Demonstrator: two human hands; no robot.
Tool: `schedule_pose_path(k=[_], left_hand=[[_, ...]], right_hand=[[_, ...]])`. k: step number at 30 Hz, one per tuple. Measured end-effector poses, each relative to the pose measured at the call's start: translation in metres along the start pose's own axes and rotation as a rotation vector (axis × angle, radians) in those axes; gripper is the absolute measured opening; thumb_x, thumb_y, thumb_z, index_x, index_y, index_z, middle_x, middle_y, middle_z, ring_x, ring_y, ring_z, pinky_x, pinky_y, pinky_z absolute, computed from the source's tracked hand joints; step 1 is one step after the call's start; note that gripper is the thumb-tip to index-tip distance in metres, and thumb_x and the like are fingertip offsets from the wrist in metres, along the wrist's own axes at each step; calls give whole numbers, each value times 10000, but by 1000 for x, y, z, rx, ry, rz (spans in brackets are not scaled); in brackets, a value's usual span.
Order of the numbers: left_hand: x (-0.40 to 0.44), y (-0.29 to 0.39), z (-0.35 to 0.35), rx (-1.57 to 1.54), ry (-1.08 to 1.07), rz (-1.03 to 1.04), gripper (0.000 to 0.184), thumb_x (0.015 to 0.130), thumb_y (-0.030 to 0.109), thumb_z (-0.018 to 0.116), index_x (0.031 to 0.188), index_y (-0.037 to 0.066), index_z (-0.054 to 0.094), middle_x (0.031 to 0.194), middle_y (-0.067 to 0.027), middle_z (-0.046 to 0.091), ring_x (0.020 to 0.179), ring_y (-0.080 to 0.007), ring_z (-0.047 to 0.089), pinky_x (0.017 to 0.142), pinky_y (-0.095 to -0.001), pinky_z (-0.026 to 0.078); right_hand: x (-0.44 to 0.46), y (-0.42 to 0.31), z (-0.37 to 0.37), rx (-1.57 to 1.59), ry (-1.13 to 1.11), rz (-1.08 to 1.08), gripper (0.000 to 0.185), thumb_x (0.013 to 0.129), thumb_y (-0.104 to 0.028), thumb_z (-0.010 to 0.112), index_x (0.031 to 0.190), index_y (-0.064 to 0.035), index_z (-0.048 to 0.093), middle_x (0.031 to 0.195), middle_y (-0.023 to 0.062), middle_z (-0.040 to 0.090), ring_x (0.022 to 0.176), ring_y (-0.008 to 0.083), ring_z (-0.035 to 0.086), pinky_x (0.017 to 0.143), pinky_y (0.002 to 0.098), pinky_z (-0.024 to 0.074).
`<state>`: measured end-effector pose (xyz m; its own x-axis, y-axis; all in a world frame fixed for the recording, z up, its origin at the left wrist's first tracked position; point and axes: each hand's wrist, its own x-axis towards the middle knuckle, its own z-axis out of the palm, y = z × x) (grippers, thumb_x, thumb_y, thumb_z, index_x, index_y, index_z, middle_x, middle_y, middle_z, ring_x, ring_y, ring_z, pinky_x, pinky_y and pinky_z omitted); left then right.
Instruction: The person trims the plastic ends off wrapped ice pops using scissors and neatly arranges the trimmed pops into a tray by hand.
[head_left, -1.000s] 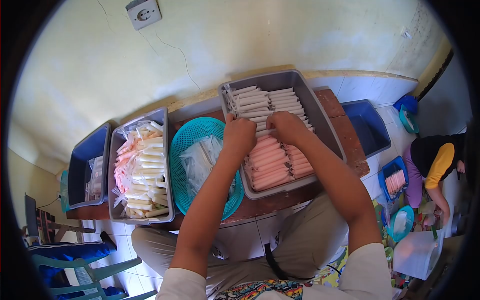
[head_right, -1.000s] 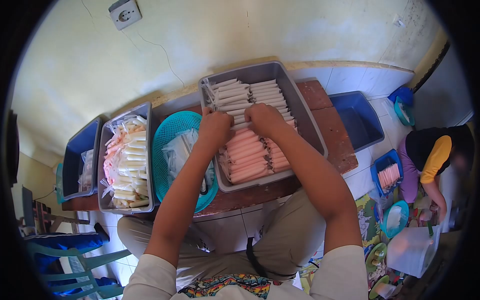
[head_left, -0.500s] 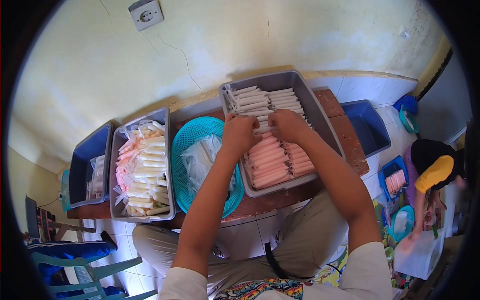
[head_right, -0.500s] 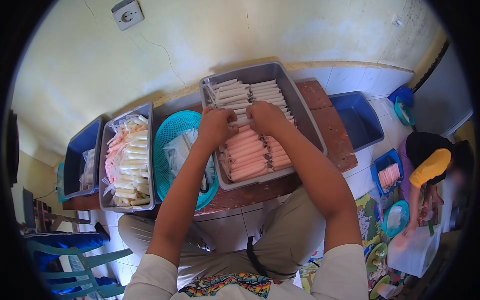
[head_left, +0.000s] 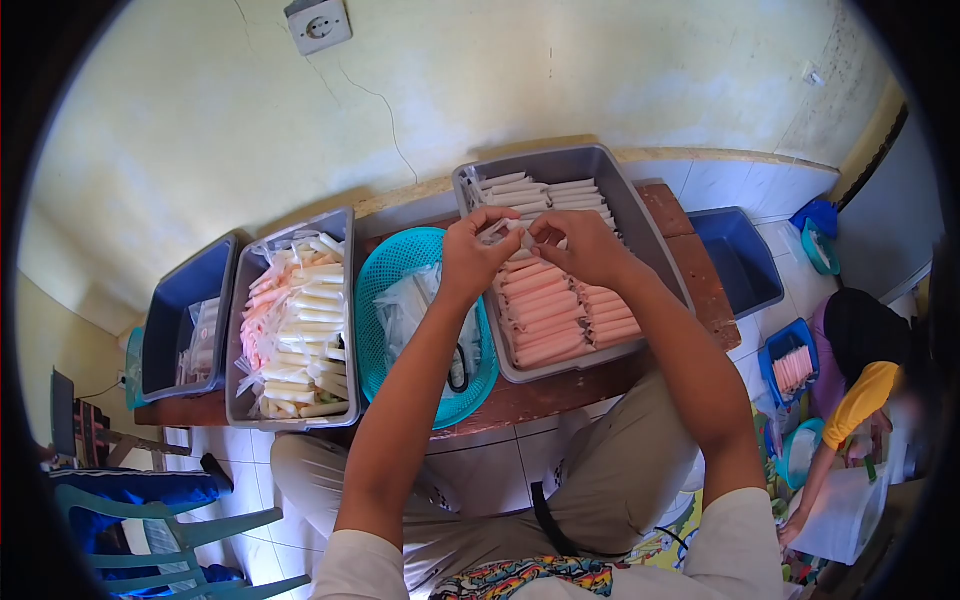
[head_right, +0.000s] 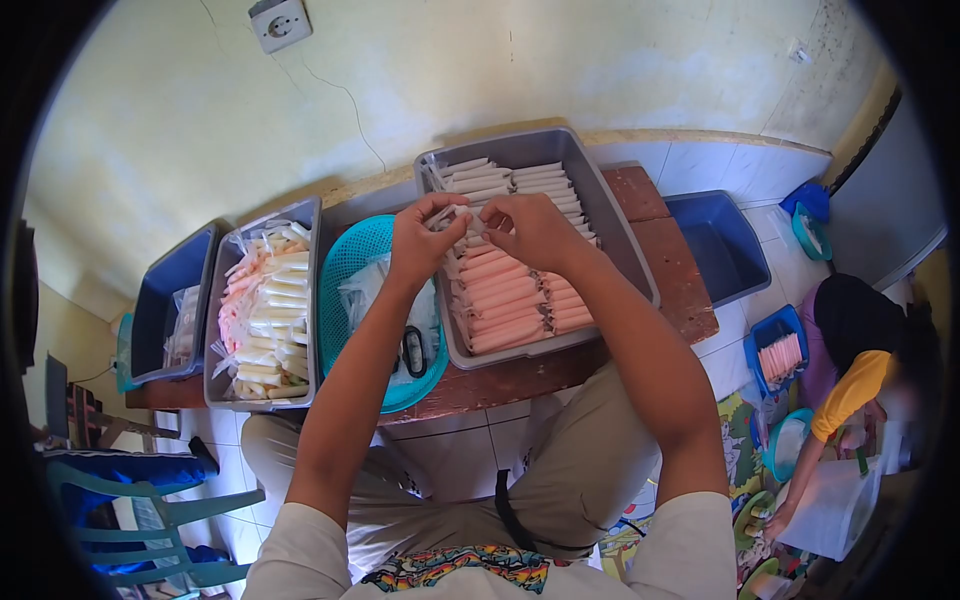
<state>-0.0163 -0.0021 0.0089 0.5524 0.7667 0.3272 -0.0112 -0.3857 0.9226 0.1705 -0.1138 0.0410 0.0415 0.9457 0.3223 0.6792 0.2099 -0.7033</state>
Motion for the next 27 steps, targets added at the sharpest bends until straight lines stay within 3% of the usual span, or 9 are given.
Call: schedule_pose_path(k=[4, 6, 8, 11, 19, 23, 25, 27], left_hand=[[-4, 11, -9, -257, 53, 40, 277, 929, 80, 841, 1184, 15, 754, 1096, -61, 775, 972, -117, 714, 898, -282, 577], [-7, 19, -17, -365, 87, 43, 281, 936, 70, 839, 1194, 8, 745, 1115, -80, 773, 989, -129, 721, 904, -290, 587], [-14, 27, -28, -497, 146, -36, 279, 944, 55, 830, 1197, -11, 734, 1142, -102, 771, 1008, -153, 733, 900, -317, 604], [-30, 39, -48, -407, 141, -26, 288, 922, 36, 847, 1186, -20, 747, 1069, -86, 788, 978, -134, 730, 936, -291, 586], [-80, 45, -92, -146, 79, -1, 266, 938, 3, 816, 1195, -25, 754, 1098, -85, 778, 992, -125, 727, 908, -310, 619], [-101, 28, -111, -231, 127, 26, 268, 949, -34, 781, 1215, -21, 744, 1155, -76, 760, 987, -113, 715, 903, -307, 618], [-111, 21, -119, -210, 142, -56, 302, 941, -30, 787, 1239, -14, 741, 1159, -76, 743, 1036, -122, 700, 899, -287, 606], [-118, 16, -119, -131, 188, -56, 298, 940, -27, 786, 1235, -1, 751, 1152, -73, 746, 1015, -121, 703, 884, -283, 605]], right_hand=[[2, -28, 9, 48, 20, -4, 203, 934, -152, 816, 1044, 7, 754, 910, 143, 795, 845, 221, 790, 784, 351, 608], [4, -43, 18, 157, 37, 65, 270, 959, -159, 819, 1157, 12, 750, 975, 105, 806, 877, 148, 765, 807, 310, 604], [6, -60, 24, 168, 42, 85, 276, 966, -163, 816, 1170, 12, 753, 977, 100, 809, 878, 141, 762, 813, 304, 606], [10, -74, 36, 214, 43, 113, 269, 982, -166, 804, 1177, 13, 757, 985, 90, 809, 886, 128, 757, 821, 298, 607], [-3, -86, 87, 424, 0, 88, 243, 1003, -197, 764, 1163, -15, 749, 988, 118, 809, 893, 171, 782, 808, 341, 604], [-11, -100, 101, 349, -20, 75, 304, 1049, -185, 689, 1307, -24, 692, 1001, 128, 798, 880, 190, 782, 790, 339, 592], [-13, -102, 109, 446, -59, 121, 409, 1073, -265, 695, 1396, -17, 650, 1161, 108, 765, 971, 148, 736, 784, 296, 575], [-13, -103, 119, 481, -22, 99, 437, 1072, -278, 694, 1422, -23, 640, 1178, 106, 760, 971, 148, 734, 786, 296, 574]])
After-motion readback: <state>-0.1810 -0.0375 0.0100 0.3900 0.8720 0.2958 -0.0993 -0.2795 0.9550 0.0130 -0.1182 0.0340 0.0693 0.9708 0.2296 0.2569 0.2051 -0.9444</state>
